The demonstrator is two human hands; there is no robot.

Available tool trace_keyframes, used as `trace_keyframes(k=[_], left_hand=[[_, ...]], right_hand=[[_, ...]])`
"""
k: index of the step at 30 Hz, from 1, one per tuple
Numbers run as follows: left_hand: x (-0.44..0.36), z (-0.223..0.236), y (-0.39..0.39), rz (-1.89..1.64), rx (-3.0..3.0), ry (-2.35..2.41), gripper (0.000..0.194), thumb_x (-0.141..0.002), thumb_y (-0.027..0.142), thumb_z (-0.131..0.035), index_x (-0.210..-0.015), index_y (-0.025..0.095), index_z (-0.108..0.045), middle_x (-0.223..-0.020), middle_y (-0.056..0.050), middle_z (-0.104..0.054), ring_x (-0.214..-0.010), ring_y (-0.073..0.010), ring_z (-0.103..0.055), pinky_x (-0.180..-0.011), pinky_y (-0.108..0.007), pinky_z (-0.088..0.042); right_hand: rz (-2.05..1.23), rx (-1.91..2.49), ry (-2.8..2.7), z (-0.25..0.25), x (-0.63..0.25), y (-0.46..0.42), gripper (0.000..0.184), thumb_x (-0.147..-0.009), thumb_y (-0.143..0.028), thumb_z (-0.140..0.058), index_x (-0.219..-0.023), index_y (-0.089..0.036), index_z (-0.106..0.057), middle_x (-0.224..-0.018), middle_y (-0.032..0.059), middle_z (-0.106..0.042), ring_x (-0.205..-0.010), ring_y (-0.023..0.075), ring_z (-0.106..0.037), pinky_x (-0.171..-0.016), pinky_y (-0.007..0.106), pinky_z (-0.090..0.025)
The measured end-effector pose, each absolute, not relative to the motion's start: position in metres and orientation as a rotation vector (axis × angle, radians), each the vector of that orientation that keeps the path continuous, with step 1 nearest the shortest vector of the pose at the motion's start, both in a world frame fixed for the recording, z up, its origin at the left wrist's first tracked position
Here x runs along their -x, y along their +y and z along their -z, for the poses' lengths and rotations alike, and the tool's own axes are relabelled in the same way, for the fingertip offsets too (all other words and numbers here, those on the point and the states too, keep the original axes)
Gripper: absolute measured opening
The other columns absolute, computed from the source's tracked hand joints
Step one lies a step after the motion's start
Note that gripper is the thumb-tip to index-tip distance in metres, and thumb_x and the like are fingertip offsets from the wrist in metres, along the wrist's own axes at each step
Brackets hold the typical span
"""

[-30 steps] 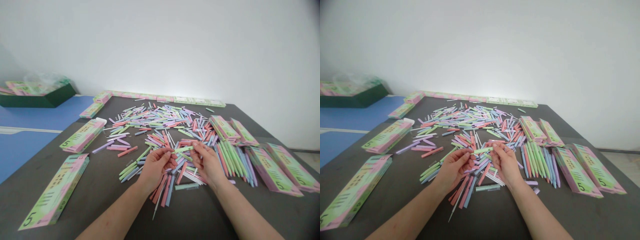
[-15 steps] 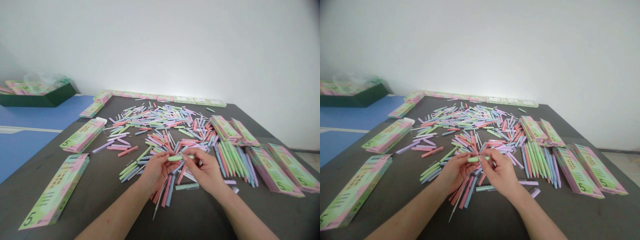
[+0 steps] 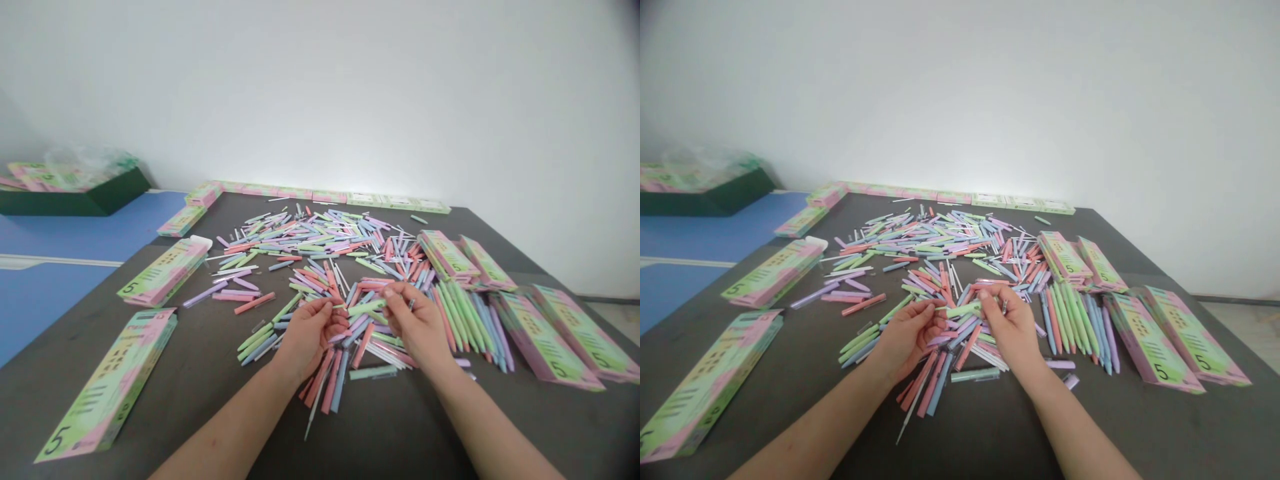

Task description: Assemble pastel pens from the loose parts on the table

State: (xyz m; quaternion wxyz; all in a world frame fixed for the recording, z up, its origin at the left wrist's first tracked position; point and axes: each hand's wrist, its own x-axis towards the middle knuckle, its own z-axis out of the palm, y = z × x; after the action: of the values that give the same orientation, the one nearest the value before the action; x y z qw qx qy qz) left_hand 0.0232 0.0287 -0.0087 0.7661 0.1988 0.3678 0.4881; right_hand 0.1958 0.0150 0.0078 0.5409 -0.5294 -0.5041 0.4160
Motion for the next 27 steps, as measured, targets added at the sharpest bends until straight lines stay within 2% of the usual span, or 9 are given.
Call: trace_keyframes(k=[3,7,11,15,18,21,23,27], left_hand=[[-0.024,0.01,0.028,-1.141,-0.54,0.775,0.01,-0.084,0.015,-0.062,-0.086,0.007,-0.067,-0.065,-0.004,-0.067,-0.049,-0.0068,-0.062,-0.049,-0.013,-0.053],[-0.024,0.012,0.025,-1.222,-0.729,0.748,0.023,-0.079,0.028,-0.068,-0.093,0.01,-0.067,-0.076,-0.005,-0.069,-0.053,-0.0071,-0.061,-0.05,-0.016,-0.052],[-0.024,0.01,0.02,-1.203,-0.922,0.81,0.027,-0.083,0.031,-0.062,-0.099,0.01,-0.065,-0.063,-0.001,-0.066,-0.049,-0.0091,-0.059,-0.046,-0.018,-0.05],[-0.024,0.003,0.015,-1.171,-1.111,0.906,0.027,-0.087,0.029,-0.053,-0.103,0.01,-0.063,-0.053,0.002,-0.06,-0.044,-0.0101,-0.057,-0.047,-0.021,-0.051],[-0.025,0.001,0.013,-1.186,-1.267,0.956,0.026,-0.09,0.027,-0.048,-0.103,0.011,-0.063,-0.053,0.003,-0.058,-0.044,-0.0096,-0.056,-0.046,-0.02,-0.049],[-0.024,0.001,0.013,-1.181,-1.383,0.988,0.026,-0.091,0.025,-0.046,-0.104,0.012,-0.064,-0.054,0.003,-0.057,-0.044,-0.0089,-0.055,-0.047,-0.019,-0.047],[-0.024,0.002,0.013,-1.171,-1.402,0.977,0.026,-0.092,0.026,-0.045,-0.106,0.012,-0.063,-0.055,0.003,-0.057,-0.045,-0.0089,-0.055,-0.047,-0.019,-0.047],[-0.021,0.002,0.014,-1.179,-1.323,0.899,0.025,-0.093,0.029,-0.045,-0.107,0.014,-0.059,-0.057,0.003,-0.058,-0.047,-0.0093,-0.055,-0.046,-0.02,-0.047]], right_hand=[[-1.259,1.137,-0.879,-0.005,-0.196,0.022,0.029,-0.08,-0.046,-0.066,-0.076,-0.019,-0.054,-0.048,-0.0095,-0.035,-0.037,0.0035,-0.021,-0.035,0.017,-0.013],[-1.538,1.086,-0.804,0.0,-0.186,0.022,0.036,-0.07,-0.045,-0.075,-0.07,-0.018,-0.051,-0.043,-0.0117,-0.031,-0.035,0.0013,-0.015,-0.033,0.015,-0.008],[-1.667,1.12,-0.894,0.001,-0.172,0.014,0.036,-0.07,-0.047,-0.075,-0.076,-0.017,-0.055,-0.044,-0.0118,-0.033,-0.033,0.0007,-0.018,-0.032,0.015,-0.008],[-1.662,1.09,-1.054,-0.003,-0.164,0.009,0.038,-0.073,-0.05,-0.071,-0.088,-0.016,-0.061,-0.054,-0.0069,-0.05,-0.033,0.0011,-0.024,-0.031,0.017,-0.012],[-1.633,1.023,-1.199,-0.005,-0.162,0.008,0.031,-0.079,-0.047,-0.066,-0.081,-0.016,-0.062,-0.059,-0.0033,-0.056,-0.037,0.0037,-0.036,-0.034,0.018,-0.023],[-1.538,0.99,-1.309,-0.003,-0.163,0.009,0.027,-0.084,-0.042,-0.061,-0.075,-0.017,-0.062,-0.061,-0.0013,-0.059,-0.05,0.0089,-0.051,-0.046,0.021,-0.038],[-1.467,0.977,-1.369,-0.001,-0.163,0.009,0.025,-0.086,-0.039,-0.058,-0.075,-0.017,-0.062,-0.062,-0.0008,-0.059,-0.057,0.0121,-0.056,-0.056,0.024,-0.045],[-1.189,1.186,-1.435,-0.001,-0.169,0.008,0.021,-0.083,-0.036,-0.061,-0.079,-0.016,-0.066,-0.064,0.0001,-0.061,-0.058,0.0128,-0.053,-0.059,0.026,-0.043]])
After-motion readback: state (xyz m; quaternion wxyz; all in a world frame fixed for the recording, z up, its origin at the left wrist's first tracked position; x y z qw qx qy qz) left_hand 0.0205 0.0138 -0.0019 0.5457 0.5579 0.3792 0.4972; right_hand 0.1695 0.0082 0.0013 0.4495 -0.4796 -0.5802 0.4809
